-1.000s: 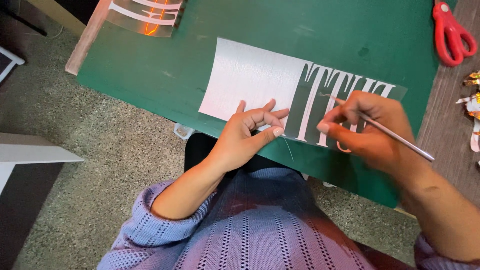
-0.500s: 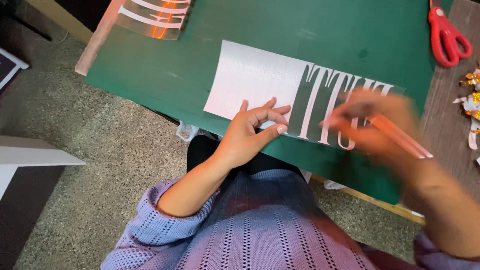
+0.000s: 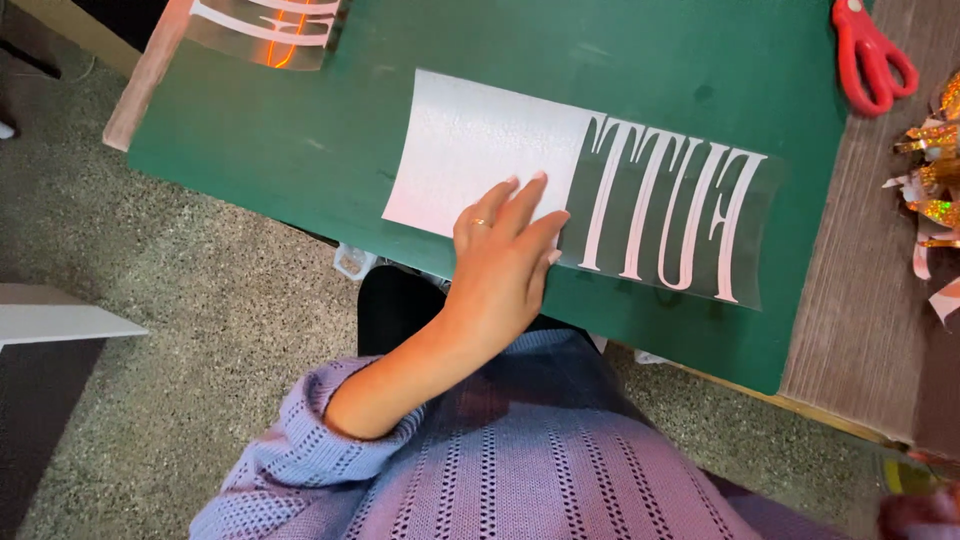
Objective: Using a weeding tool to remove excess vinyl from a cut sticker design
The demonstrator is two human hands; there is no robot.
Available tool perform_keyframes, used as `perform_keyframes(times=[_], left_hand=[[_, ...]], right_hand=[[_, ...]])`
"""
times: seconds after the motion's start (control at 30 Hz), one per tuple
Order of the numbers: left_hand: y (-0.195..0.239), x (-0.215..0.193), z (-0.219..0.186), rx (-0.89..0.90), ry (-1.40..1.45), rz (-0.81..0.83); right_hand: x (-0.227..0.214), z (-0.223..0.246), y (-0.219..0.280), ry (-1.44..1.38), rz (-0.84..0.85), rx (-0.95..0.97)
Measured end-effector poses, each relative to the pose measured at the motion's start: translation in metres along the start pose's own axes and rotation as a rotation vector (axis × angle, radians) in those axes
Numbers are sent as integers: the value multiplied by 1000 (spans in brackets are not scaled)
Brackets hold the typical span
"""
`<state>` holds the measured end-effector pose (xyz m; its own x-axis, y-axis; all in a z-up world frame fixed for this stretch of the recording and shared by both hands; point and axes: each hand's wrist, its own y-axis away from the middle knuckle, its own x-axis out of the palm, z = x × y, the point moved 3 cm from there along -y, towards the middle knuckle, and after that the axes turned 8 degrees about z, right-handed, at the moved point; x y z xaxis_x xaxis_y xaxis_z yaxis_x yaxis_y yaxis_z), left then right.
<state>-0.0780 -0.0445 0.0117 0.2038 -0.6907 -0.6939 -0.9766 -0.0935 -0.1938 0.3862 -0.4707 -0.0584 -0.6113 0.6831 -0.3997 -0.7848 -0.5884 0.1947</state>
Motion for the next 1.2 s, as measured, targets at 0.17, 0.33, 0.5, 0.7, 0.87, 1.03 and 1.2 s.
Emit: perform_keyframes(times=[0.17,0.33,0.5,0.7,0.87,1.03,1.2], left_hand=[[-2,2,-13,72,-319,-35],[-5,-1,-16,109,-376,-55],[-6,-5,-16,125,-365,-37],[-7,-2,-19,182,-355,-29],[-8,-3,-20,166,-365,-17],[-8,-4,-20,160,-366,-17],[-8,-3,-19,153,-370,-4]], right_hand=[[285,223,161,-287,-2,75],[326,217,161,-98,59,-220],[334,206,159,-7,4,-320],[334,215,159,-110,-11,-176],[335,209,158,-11,-24,-179],[336,216,157,-56,29,-247],[337,214,157,-13,48,-294]])
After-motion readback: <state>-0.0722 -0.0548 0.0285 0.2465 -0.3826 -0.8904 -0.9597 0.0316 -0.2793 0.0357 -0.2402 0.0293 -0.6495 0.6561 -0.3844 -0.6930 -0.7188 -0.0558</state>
